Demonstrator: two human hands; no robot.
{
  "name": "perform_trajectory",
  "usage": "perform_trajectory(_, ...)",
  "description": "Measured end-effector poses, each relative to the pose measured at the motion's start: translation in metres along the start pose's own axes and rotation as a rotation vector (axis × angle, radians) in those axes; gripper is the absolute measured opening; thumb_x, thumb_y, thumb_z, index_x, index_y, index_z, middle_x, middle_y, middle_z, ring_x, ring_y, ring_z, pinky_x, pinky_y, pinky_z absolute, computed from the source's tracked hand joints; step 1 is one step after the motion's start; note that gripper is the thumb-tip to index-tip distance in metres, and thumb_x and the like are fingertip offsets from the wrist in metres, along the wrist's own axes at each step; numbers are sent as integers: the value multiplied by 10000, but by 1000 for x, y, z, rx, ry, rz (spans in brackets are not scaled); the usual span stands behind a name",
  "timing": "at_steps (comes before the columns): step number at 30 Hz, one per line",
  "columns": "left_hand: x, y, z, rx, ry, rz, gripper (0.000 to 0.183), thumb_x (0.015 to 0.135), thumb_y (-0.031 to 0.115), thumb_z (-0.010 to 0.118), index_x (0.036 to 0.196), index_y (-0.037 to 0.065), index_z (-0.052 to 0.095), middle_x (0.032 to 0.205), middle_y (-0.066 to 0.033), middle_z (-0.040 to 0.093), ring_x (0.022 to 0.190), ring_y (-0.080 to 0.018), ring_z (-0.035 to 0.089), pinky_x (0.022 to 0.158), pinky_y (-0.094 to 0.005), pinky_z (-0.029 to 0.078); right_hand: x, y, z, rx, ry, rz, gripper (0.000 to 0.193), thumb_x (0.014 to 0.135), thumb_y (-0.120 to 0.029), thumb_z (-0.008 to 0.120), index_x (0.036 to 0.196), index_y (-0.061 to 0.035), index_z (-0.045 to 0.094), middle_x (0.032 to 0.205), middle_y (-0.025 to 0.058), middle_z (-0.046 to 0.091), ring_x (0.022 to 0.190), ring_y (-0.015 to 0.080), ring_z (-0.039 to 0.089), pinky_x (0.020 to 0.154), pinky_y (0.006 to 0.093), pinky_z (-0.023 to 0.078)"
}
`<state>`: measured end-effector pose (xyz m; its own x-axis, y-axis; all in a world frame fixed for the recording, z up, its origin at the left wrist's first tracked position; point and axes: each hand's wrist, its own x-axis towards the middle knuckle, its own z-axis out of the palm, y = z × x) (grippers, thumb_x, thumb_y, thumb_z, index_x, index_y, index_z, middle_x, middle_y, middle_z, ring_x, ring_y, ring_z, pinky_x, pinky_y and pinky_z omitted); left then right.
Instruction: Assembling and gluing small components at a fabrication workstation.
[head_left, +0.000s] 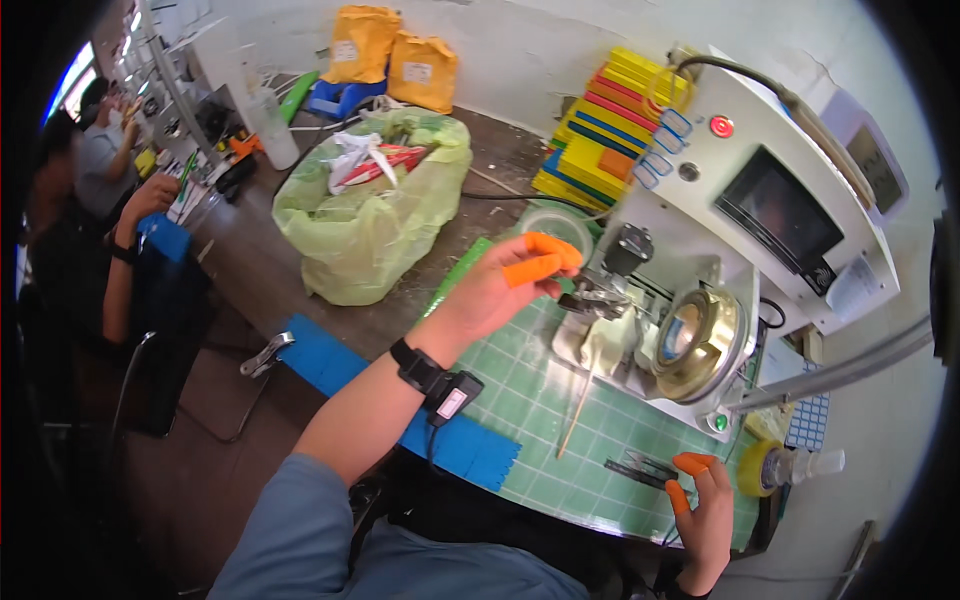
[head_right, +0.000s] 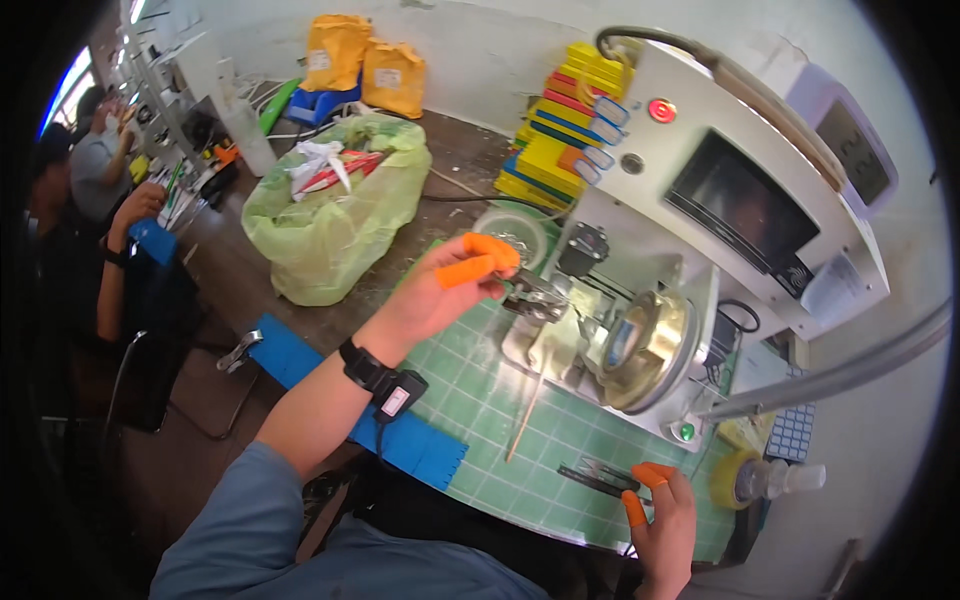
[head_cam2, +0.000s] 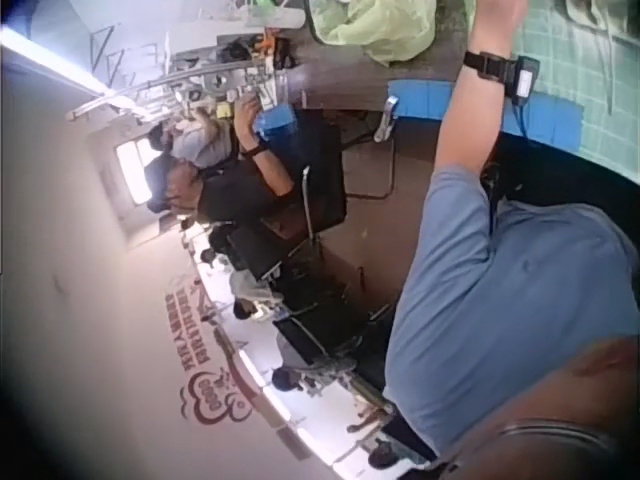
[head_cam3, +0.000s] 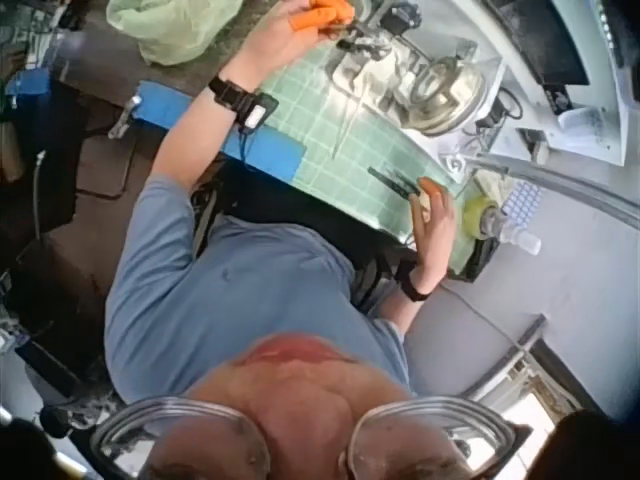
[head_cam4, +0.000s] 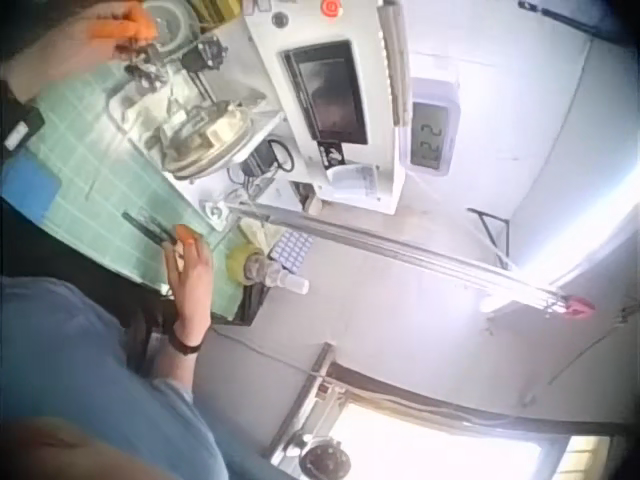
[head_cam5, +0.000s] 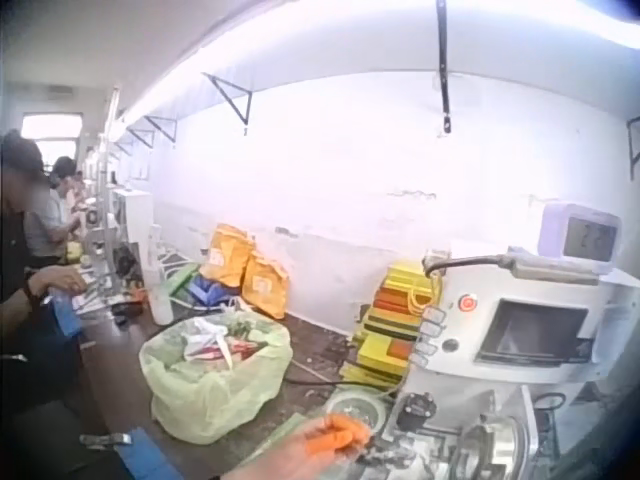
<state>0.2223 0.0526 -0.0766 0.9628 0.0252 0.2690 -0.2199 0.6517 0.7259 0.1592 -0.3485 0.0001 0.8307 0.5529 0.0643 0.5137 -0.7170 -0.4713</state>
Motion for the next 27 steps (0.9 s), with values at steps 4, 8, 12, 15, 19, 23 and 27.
perform_trajectory(4,-1,1,-4,-31,-38,-41,187,1023,127,617,1179,31,653,1245,-101,649,1107,-190,609,905,-353,481,6,3,15,-60,11,-16,434,768,-14,806,1179,-41,670,1155,150,657,997,376,640,848,431,533)
perform_trajectory(8,-5,0,-4,-39,4,-37,191,1021,144,625,1175,35,650,1244,-104,648,1104,-195,614,915,-361,480,9,4,21,-41,6,8,438,756,-9,803,1177,-46,685,1103,146,654,972,374,637,844,438,528)
perform_trajectory(12,-9,4,-8,-48,-17,9,187,1038,127,608,1184,31,674,1218,-88,668,1115,-173,621,901,-325,490,13,5,24,54,-42,75,377,783,32,773,1151,-20,705,1026,159,646,912,328,670,807,394,536)
perform_trajectory(15,-11,14,0,172,-32,103,165,1021,77,618,1160,29,692,1234,-91,647,1106,-179,618,892,-331,507,17,7,22,113,-59,48,366,790,52,769,1146,-22,720,967,142,598,880,301,662,787,388,536)
perform_trajectory(19,-9,45,49,1118,-118,290,243,909,16,723,1151,26,710,1167,-95,633,1049,-226,620,855,-353,519,14,9,21,156,-83,123,339,794,27,765,1127,-24,733,962,153,573,902,348,604,792,420,519)
perform_trajectory(23,-2,51,81,1539,-125,459,270,820,6,783,1083,18,724,1102,-119,640,993,-273,630,851,-342,532,20,14,22,57,-54,38,271,789,67,743,1049,-7,727,949,150,552,897,333,602,777,413,522)
perform_trajectory(27,8,62,93,1757,-267,481,171,766,7,792,917,13,713,1033,-91,642,924,-293,603,799,-357,520,18,3,15,163,7,106,213,798,86,722,991,10,673,945,149,555,863,331,604,766,408,516)
